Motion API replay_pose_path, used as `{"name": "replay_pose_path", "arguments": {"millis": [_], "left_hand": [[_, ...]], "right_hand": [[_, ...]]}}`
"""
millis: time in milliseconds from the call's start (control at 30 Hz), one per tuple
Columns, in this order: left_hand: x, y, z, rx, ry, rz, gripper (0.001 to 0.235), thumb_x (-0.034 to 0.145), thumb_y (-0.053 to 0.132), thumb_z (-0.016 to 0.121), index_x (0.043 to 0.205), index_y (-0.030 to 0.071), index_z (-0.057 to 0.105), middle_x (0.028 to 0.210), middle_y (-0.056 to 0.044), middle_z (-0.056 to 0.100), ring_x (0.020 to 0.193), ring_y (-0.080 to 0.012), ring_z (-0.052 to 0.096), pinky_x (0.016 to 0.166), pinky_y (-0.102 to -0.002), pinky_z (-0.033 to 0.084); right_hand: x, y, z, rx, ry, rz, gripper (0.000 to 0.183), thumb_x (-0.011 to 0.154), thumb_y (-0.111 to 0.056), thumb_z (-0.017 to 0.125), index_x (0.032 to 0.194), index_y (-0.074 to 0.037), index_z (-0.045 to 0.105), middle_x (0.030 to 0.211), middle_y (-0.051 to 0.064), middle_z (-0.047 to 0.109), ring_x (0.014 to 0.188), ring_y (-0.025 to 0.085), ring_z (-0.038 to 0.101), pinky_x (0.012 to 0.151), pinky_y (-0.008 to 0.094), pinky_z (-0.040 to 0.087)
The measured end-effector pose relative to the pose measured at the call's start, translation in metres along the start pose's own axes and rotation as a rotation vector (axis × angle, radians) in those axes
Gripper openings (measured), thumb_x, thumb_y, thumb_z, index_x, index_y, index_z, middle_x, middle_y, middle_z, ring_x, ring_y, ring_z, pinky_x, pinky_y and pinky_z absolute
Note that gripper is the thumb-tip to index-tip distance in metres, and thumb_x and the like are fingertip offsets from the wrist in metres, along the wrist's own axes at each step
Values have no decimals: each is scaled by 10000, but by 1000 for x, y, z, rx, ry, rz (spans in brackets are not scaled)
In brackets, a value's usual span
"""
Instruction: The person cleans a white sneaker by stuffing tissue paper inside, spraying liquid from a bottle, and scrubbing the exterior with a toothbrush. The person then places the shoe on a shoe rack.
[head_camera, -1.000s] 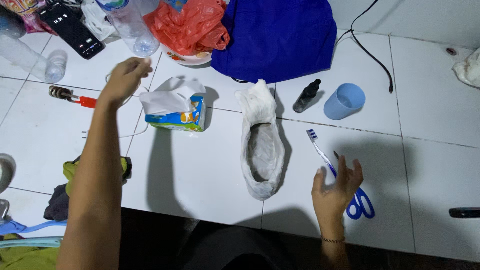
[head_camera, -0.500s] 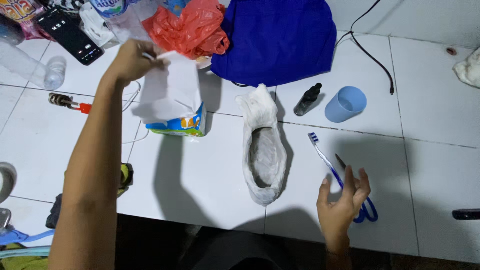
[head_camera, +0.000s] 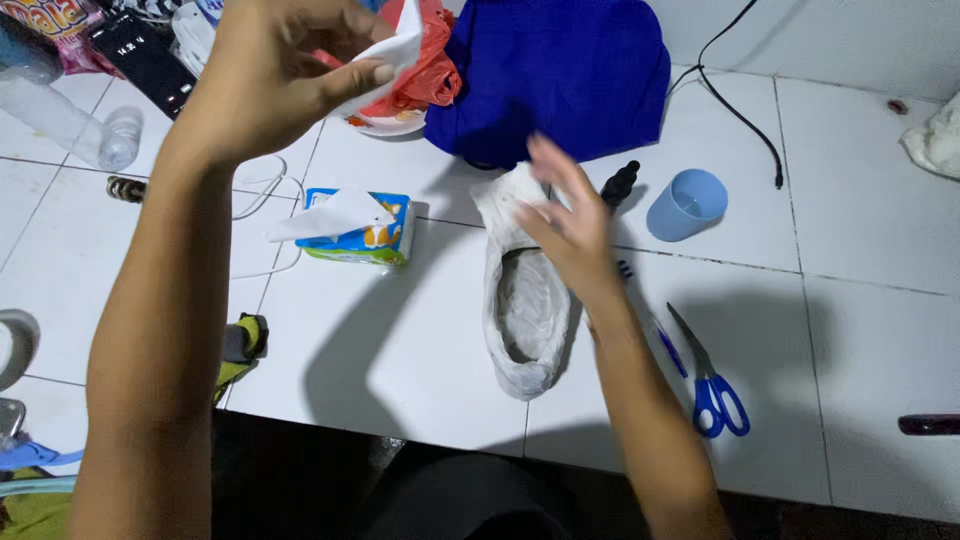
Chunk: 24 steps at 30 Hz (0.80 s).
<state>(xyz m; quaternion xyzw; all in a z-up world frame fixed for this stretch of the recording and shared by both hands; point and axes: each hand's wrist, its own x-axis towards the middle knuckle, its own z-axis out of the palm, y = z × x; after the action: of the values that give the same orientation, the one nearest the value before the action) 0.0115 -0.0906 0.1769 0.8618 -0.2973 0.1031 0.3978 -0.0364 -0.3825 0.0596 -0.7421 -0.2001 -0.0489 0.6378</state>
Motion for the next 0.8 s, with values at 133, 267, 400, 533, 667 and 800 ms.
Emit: {"name": "replay_pose_path", "arguments": {"millis": [133, 267, 400, 533, 667, 800], "left_hand": [[-6, 40, -1, -172, -19, -2, 84, 1079, 36, 717, 1096, 38, 634, 1009, 4, 624, 923, -73, 587, 818, -215, 514], [-16, 52, -8, -499, 12, -35, 212, 993, 78, 692, 1177, 7, 614, 1133, -72, 668, 989, -165, 698, 895, -286, 675], [-30, 34, -14, -507, 210, -35, 224, 991, 91, 739, 1189, 98, 634, 1233, -7, 688, 1133, -82, 666, 1031, -226, 588], [-47, 21, -2, -770, 314, -40, 199, 1006, 190, 701, 1131, 91, 581, 1112, 5, 656, 1028, -80, 631, 928, -235, 548], [-52, 11, 22, -829, 203, -281, 575, 873, 326, 710, 1347, 42, 553, 1273, -47, 640, 1075, -121, 643, 894, -267, 568], [-52, 11, 37, -756, 124, -420, 387, 834, 225, 752, 1168, 43, 679, 1042, -31, 728, 892, -140, 711, 731, -295, 635]], "right_hand": [[82, 42, 34, 292, -185, 49, 976, 784, -401, 789, 1563, -170, 248, 1660, 132, 271, 1534, 320, 298, 1147, 524, 348], [115, 25, 55, 827, -360, -170, 541, 888, -59, 784, 1067, -169, 285, 1135, 10, 288, 1066, 152, 372, 1023, 309, 399], [100, -1, 58, 770, -251, -27, 401, 785, -89, 823, 1134, -13, 641, 1063, 95, 715, 1031, 240, 689, 933, 351, 584], [77, -19, 52, 693, -145, -108, 206, 845, -80, 778, 1031, -14, 720, 995, 79, 750, 936, 181, 717, 886, 319, 609], [63, -32, 29, 525, -28, -198, 252, 876, -106, 781, 1108, -36, 708, 1095, 70, 735, 1041, 171, 699, 970, 312, 596], [53, -35, 8, 350, 41, -249, 265, 932, -145, 743, 1166, -37, 682, 1174, 89, 709, 1121, 185, 673, 1016, 310, 569]]}}
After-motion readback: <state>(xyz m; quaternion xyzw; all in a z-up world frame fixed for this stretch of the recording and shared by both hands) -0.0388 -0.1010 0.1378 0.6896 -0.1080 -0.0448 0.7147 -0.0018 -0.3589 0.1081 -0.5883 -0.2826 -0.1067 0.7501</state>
